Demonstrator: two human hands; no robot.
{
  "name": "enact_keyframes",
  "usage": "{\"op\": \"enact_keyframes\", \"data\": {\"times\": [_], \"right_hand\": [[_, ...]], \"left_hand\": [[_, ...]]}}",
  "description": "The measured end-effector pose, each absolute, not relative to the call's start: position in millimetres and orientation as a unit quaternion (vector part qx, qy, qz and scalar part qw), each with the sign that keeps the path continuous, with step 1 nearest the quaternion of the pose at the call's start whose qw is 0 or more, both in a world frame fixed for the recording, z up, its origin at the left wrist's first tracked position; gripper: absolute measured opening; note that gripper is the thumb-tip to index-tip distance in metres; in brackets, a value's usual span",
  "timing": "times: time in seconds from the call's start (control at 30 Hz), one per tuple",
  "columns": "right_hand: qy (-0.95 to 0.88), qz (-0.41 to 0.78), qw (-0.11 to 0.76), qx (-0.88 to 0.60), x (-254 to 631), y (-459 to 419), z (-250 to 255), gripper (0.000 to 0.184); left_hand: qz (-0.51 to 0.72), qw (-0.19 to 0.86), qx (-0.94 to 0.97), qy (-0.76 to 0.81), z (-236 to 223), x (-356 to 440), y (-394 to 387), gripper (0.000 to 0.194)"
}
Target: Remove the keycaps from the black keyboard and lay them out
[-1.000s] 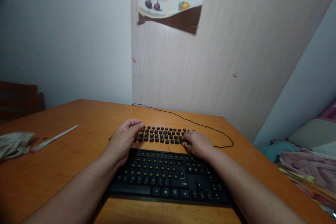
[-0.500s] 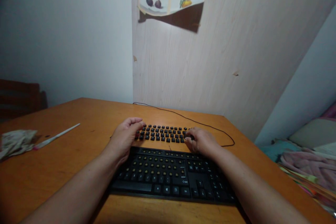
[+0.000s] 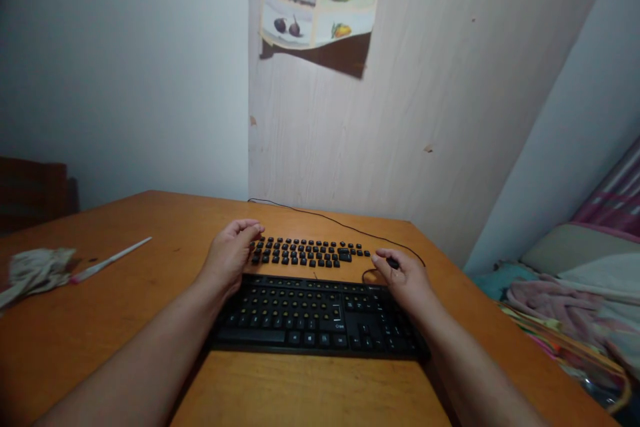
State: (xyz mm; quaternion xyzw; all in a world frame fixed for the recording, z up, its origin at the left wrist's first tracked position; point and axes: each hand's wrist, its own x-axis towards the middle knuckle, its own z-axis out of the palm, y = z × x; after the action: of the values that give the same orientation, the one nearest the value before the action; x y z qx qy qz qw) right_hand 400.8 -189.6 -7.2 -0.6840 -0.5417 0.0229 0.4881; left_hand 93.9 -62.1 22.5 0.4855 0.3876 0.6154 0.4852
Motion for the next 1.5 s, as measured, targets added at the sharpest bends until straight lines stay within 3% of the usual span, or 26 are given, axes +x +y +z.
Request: {"op": "enact_keyframes", "data": {"times": [0.27,0.57,0.9,1.2,1.5], "right_hand": [[-0.424,-0.004,0.603,-0.676,408,-214,-27,0.043],[-0.381,0.013,0.643,-0.664,420,-209,-50,0.047],[-0.343,0.057,0.647,-0.679,422,-214,-48,0.049],[-0.325,0.023,0.599,-0.731,425,-216,-43,0.047],[-0.324,-0.007,0.556,-0.765,431,-218,-43,0.042]], "left_hand": [[0.688,0.458,0.43,0.363,27,85,-55,0.027],[0.735,0.457,0.344,0.363,55,59,-53,0.022],[0.672,0.398,0.442,0.44,27,-6,-51,0.022],[0.627,0.447,0.476,0.424,-10,-14,-61,0.027],[0.515,0.363,0.63,0.454,-23,-17,-56,0.044]]}}
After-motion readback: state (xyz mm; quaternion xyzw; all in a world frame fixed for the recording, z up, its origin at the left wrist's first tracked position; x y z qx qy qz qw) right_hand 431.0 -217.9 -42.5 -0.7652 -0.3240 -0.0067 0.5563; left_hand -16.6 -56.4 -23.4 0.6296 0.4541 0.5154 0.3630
